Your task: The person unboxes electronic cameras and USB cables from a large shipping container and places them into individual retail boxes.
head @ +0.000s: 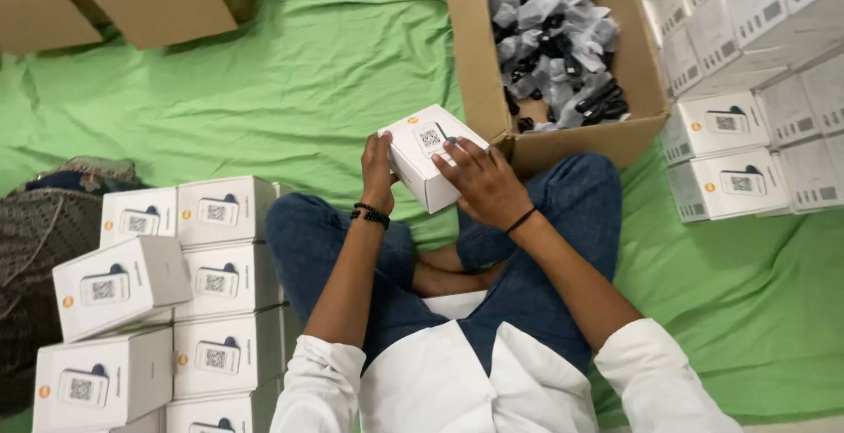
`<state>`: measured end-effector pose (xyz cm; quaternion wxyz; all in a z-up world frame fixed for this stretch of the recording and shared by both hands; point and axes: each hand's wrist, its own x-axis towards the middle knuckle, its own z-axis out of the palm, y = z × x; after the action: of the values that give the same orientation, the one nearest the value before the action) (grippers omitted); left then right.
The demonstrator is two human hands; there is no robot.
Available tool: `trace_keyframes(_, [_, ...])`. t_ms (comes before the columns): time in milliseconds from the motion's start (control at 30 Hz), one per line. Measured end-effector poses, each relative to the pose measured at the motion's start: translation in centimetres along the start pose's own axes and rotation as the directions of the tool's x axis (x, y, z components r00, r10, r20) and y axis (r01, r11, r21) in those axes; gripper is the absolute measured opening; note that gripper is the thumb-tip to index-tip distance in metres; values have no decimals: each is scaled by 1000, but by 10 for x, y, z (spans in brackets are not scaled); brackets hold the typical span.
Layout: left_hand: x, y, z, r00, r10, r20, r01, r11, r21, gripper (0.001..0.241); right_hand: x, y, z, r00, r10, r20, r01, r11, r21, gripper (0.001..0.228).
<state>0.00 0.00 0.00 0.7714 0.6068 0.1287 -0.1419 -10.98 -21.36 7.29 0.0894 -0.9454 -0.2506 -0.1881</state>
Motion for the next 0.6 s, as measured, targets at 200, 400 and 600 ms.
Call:
trace_keyframes(200, [13,-55,-44,999,-51,-15,50,996,-69,50,0,-30,16,987,-124,100,118,991,67,89])
trace_keyframes(400, [20,-82,-27,995,-97,3,97,992,-75,52,-13,-22,11,993,-109,41,106,991,83,91])
trace_keyframes(600, [39,-120,-40,984,-180,2,180,980,-88,50,-12,-23,17,991,-97,90,89,992,88,94])
